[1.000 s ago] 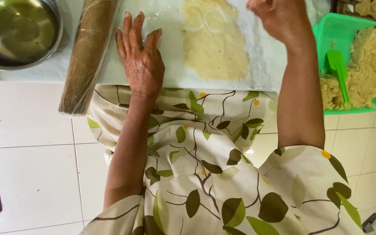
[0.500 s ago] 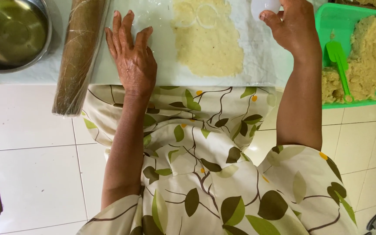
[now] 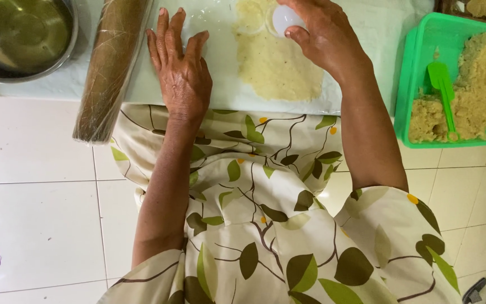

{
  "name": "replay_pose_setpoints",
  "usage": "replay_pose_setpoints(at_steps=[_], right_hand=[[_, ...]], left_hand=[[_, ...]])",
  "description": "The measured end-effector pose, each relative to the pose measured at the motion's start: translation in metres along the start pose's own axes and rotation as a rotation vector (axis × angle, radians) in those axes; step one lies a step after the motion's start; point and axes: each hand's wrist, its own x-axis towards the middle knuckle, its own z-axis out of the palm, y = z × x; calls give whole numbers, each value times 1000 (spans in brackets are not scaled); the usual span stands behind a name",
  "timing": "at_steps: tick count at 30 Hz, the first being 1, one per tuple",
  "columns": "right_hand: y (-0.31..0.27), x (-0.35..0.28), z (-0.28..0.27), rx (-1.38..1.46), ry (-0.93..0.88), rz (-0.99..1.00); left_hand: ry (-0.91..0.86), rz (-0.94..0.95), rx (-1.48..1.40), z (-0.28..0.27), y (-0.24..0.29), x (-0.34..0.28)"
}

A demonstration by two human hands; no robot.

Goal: The person rolls out dough and cuts it into circular shapes using a mold for baking.

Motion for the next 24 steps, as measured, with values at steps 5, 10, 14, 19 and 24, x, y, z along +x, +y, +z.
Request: replay_pose_setpoints(at_steps=[5, 10, 14, 19, 24], right_hand=[[-7, 8, 5, 8, -33, 51], [-11, 11, 9, 1, -50, 104], [-9, 9, 10, -25, -38, 57], [-8, 8, 13, -27, -21, 44], [-12, 11, 13, -51, -8, 64]], left_hand=[[9, 10, -20, -2, 1, -1], [7, 4, -16, -3, 2, -2], [3, -3, -26, -3, 3, -2], [-6, -14, -28, -5, 5, 0], [1, -15, -11, -4, 4, -1]])
